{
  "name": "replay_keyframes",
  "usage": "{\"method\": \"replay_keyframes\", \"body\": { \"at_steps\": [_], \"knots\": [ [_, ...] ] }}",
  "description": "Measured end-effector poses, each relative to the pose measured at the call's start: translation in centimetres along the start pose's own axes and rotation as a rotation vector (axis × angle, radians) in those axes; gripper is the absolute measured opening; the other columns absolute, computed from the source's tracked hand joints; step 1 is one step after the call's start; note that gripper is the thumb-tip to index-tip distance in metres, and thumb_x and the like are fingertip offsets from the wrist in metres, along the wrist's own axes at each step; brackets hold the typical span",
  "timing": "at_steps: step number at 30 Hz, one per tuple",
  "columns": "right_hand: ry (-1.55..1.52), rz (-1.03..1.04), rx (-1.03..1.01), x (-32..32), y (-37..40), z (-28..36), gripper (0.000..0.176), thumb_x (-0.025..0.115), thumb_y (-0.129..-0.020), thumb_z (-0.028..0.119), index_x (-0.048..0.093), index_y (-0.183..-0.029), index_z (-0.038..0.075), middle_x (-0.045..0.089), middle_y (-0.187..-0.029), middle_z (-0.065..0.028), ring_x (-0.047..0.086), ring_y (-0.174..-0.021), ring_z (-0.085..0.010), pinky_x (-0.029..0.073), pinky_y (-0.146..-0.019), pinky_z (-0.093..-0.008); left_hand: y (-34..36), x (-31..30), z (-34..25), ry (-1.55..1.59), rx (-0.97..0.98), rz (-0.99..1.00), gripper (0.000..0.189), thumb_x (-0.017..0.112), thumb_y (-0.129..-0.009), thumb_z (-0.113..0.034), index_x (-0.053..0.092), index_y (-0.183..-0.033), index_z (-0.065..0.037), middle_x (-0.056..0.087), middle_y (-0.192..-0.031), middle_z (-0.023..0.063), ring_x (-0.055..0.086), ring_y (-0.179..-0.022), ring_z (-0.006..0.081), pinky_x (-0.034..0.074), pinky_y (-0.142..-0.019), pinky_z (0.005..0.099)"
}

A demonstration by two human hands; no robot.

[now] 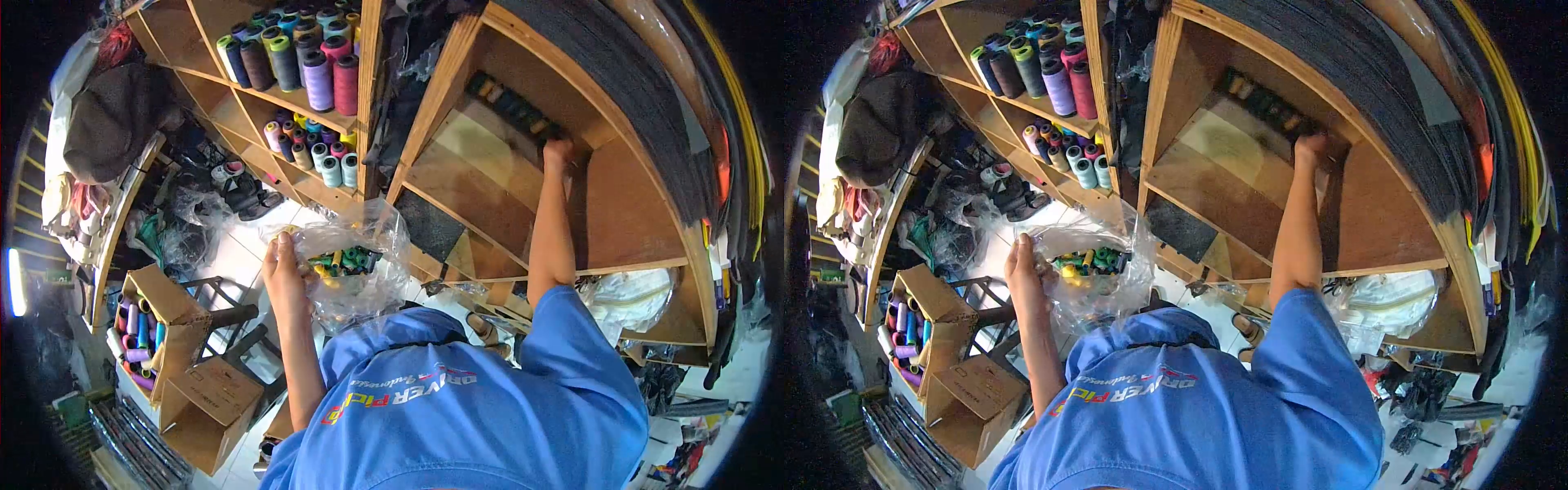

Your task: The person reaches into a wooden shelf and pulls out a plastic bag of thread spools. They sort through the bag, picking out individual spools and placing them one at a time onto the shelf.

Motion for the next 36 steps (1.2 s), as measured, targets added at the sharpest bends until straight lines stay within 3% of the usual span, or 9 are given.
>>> {"method": "replay_keyframes", "body": {
  "at_steps": [11,14,18,20,22,28,29,31,36],
  "knots": [
    [-0.053,-0.017,0.198,1.5,0.4,-2.3,0.046,0.065,-0.075,0.018,0.053,-0.114,-0.003,0.056,-0.116,-0.0226,0.054,-0.11,-0.0354,0.044,-0.092,-0.0456,-0.4,-1.0,0.7,-0.012,-0.009,-0.043,0.034,0.052,-0.092,-0.037,0.058,-0.099,-0.004,0.058,-0.082,0.0011,0.051,-0.067,0.0074,0.039,-0.054,0.0205],
    [0.086,-0.04,0.01,-2.7,2.1,1.5,0.046,0.065,-0.076,0.017,0.052,-0.116,-0.003,0.057,-0.115,-0.0223,0.055,-0.108,-0.0352,0.045,-0.09,-0.0446,-0.4,-1.1,0.7,0.005,-0.011,-0.037,0.034,0.052,-0.092,-0.037,0.058,-0.099,-0.004,0.058,-0.084,0.0013,0.051,-0.069,0.008,0.04,-0.056,0.0205],
    [-0.314,-0.098,0.05,-6.3,5.6,3.5,0.042,0.063,-0.082,0.017,0.053,-0.115,-0.006,0.06,-0.109,-0.021,0.061,-0.096,-0.0302,0.046,-0.085,-0.0382,0.0,-1.4,0.3,-0.003,-0.038,-0.041,0.033,0.051,-0.093,-0.036,0.058,-0.1,-0.005,0.056,-0.081,0.0,0.048,-0.064,0.0071,0.038,-0.052,0.0202],
    [-1.132,0.203,0.291,-8.7,11.4,8.5,0.036,0.06,-0.086,0.018,0.054,-0.112,-0.006,0.061,-0.108,-0.0199,0.062,-0.095,-0.0247,0.047,-0.083,-0.0326,-0.2,-1.5,0.0,-0.039,-0.026,-0.098,0.032,0.049,-0.094,-0.036,0.057,-0.096,-0.005,0.051,-0.072,-0.0017,0.041,-0.053,0.0051,0.033,-0.044,0.0202],
    [-1.471,1.023,-0.054,-7.5,16.6,14.0,0.032,0.056,-0.089,0.019,0.056,-0.108,-0.007,0.061,-0.107,-0.0183,0.063,-0.093,-0.0223,0.05,-0.079,-0.0308,-0.2,-1.1,-0.2,-0.023,-0.044,-0.041,0.031,0.047,-0.094,-0.035,0.056,-0.093,-0.005,0.05,-0.072,-0.0016,0.041,-0.053,0.0054,0.034,-0.045,0.0207],
    [-0.824,2.054,-0.501,-4.8,42.5,24.1,0.041,0.049,-0.092,0.012,0.043,-0.13,-0.002,0.057,-0.119,-0.0156,0.056,-0.109,-0.0216,0.048,-0.089,-0.0318,-0.2,-0.5,-1.1,-0.044,0.043,-0.016,0.03,0.046,-0.095,-0.034,0.055,-0.088,-0.006,0.047,-0.068,-0.0032,0.04,-0.052,0.0044,0.033,-0.045,0.0218],
    [-0.501,1.765,-1.017,-3.0,45.2,25.7,0.045,0.055,-0.086,0.009,0.043,-0.129,0.0,0.057,-0.118,-0.0154,0.059,-0.103,-0.0234,0.048,-0.085,-0.0331,0.0,-0.3,-1.3,-0.064,0.03,-0.005,0.03,0.046,-0.095,-0.034,0.055,-0.089,-0.006,0.047,-0.068,-0.0034,0.04,-0.053,0.0043,0.033,-0.046,0.0218],
    [-0.478,1.174,-1.251,-0.6,48.1,26.6,0.027,0.052,-0.082,0.011,0.057,-0.105,-0.003,0.062,-0.095,-0.0231,0.064,-0.087,-0.031,0.052,-0.074,-0.0368,0.7,0.1,-1.9,-0.1,0.007,0.012,0.03,0.046,-0.095,-0.034,0.055,-0.089,-0.006,0.047,-0.068,-0.004,0.04,-0.053,0.0042,0.033,-0.046,0.0218],
    [-0.107,1.063,-1.386,4.1,52.0,26.2,0.023,0.053,-0.08,0.012,0.061,-0.096,-0.003,0.063,-0.092,-0.0213,0.065,-0.08,-0.0327,0.053,-0.067,-0.0406,0.6,-0.2,-1.2,-0.003,0.051,0.035,0.03,0.048,-0.094,-0.036,0.055,-0.091,-0.007,0.047,-0.063,-0.0031,0.041,-0.047,0.0048,0.031,-0.04,0.0202]
  ]
}}
Point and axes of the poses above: each hand's wrist, its own y-axis away from the middle knuckle, its own x-axis out of the palm, z = x × y, the point moved 7 cm from there along -y, towards the middle knuckle
